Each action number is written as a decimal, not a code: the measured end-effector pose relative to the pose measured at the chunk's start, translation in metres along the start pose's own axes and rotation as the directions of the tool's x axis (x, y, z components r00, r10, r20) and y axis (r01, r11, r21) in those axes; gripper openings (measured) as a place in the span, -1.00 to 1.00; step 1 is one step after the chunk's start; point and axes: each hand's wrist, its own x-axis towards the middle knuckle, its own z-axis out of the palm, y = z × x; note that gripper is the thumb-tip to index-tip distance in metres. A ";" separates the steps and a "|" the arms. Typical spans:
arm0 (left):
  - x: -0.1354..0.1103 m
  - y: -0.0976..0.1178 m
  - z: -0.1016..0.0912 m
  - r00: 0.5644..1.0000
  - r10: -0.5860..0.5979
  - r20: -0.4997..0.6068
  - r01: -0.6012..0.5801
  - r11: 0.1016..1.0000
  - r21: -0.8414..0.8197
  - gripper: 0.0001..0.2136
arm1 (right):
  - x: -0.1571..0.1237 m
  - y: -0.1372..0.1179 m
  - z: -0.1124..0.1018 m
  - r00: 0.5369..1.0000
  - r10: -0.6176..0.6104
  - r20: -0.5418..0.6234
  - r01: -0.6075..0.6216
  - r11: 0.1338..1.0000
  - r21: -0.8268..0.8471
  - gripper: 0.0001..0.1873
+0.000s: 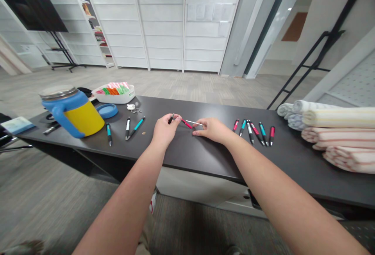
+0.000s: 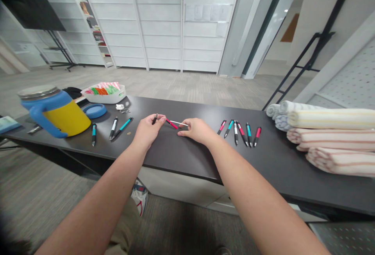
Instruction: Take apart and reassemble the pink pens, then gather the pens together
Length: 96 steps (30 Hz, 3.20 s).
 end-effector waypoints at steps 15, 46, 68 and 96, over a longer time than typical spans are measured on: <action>-0.008 0.015 -0.007 0.996 0.033 0.088 -0.057 0.956 0.289 -0.85 | -0.010 -0.003 -0.012 0.999 -0.037 0.025 0.039 0.995 -0.093 -0.71; -0.007 0.014 -0.009 0.989 0.040 0.140 -0.036 0.999 -0.033 -0.74 | -0.009 -0.004 -0.005 0.971 -0.220 -0.095 0.226 0.972 0.066 -0.62; -0.012 0.023 -0.006 0.953 0.150 0.263 -0.205 0.959 0.198 -0.84 | -0.010 -0.003 -0.002 0.951 -0.308 -0.039 0.302 0.946 -0.120 -0.66; -0.013 0.020 -0.007 0.950 0.178 0.256 -0.230 0.955 0.186 -0.81 | -0.011 -0.011 0.001 0.961 -0.273 -0.030 0.263 0.947 -0.184 -0.71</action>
